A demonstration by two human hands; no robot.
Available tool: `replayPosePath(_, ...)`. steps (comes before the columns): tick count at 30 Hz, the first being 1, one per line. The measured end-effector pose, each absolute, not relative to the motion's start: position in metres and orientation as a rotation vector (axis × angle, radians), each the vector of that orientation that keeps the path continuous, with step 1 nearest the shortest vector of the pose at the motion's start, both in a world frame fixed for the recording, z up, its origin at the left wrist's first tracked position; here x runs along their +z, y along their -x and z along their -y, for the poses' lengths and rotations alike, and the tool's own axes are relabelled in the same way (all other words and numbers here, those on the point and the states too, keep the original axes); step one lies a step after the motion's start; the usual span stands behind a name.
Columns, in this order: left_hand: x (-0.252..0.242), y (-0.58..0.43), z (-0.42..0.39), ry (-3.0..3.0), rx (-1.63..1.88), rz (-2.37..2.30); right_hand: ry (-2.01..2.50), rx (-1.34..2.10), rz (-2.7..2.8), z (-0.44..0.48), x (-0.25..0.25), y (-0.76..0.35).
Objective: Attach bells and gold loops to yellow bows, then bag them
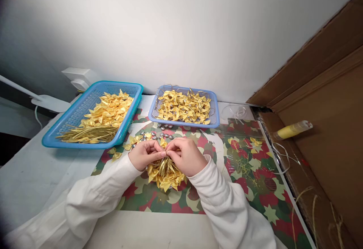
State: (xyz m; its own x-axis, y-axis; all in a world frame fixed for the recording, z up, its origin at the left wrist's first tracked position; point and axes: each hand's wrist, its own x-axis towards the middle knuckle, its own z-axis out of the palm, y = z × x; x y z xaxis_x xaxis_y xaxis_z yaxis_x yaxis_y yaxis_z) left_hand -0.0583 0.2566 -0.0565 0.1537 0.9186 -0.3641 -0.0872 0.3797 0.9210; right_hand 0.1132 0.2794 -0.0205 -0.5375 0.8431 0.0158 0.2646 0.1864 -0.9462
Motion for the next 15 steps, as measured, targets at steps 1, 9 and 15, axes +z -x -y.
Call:
replayPosePath(1,-0.057,0.059,-0.257,-0.903,0.881,-1.186,0.999,1.344,1.944,-0.281,-0.021,-0.114)
replayPosePath(9,-0.057,0.061,-0.257,-0.905,0.864,-1.187,0.793,1.207,2.084,-0.291,-0.025,-0.12)
replayPosePath(15,-0.06,0.062,-0.256,-0.966,0.876,-1.214,0.742,1.142,2.138,-0.291,-0.024,-0.12)
